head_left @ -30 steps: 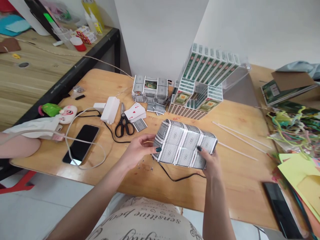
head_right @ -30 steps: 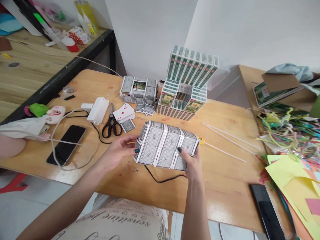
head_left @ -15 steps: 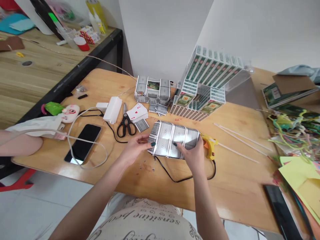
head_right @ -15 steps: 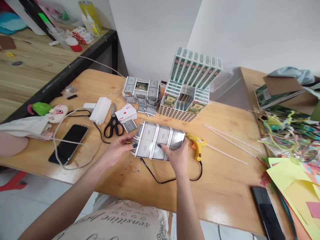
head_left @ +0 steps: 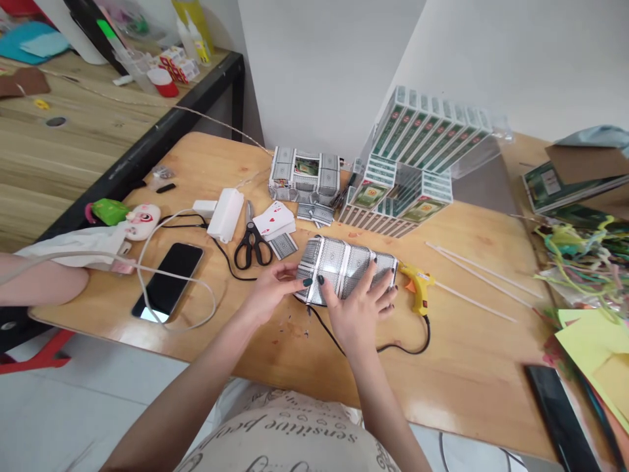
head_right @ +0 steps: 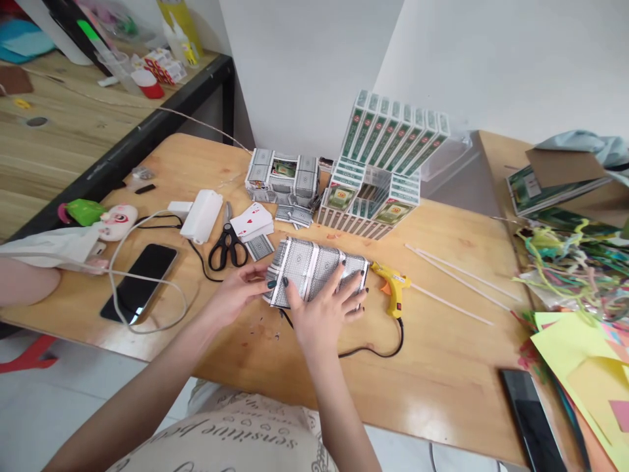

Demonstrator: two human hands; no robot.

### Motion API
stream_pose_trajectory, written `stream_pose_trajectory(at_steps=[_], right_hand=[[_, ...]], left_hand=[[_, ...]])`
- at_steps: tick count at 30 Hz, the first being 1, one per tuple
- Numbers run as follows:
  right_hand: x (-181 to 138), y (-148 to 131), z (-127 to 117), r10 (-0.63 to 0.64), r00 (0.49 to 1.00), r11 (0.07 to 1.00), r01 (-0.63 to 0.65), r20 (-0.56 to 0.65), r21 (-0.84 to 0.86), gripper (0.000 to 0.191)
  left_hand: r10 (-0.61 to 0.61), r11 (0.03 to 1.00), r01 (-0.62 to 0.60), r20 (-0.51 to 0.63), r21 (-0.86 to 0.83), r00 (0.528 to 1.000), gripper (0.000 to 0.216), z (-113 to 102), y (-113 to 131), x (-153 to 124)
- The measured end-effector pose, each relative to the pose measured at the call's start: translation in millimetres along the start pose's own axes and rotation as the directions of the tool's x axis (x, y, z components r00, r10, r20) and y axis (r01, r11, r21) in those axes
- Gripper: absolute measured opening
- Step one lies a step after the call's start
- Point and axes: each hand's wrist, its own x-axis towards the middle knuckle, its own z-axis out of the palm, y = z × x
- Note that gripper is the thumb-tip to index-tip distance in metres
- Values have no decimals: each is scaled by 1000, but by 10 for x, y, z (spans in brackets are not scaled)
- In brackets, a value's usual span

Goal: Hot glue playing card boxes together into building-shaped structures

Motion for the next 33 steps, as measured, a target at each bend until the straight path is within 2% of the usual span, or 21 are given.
stream_pose_trajectory(at_steps=[7,17,24,33], right_hand=[[-9,-56,-2,-13,1000,999,12,-5,-34,103],[-25,-61,17,-37,998,998,35,-47,-48,99],[-8,-56,-20,-20,998,999,22,-53,40,97],[62,-83,-73,81,996,985,-74,-43,155,96]], left_hand=[[-18,999,18,4,36,1000,46,9,15,-20],[19,997,-22,43,71,999,40,4,38,-7],[37,994,-41,35,104,999,36,7,47,-10],[80,986,-77,-12,148,997,40,49,69,-38]])
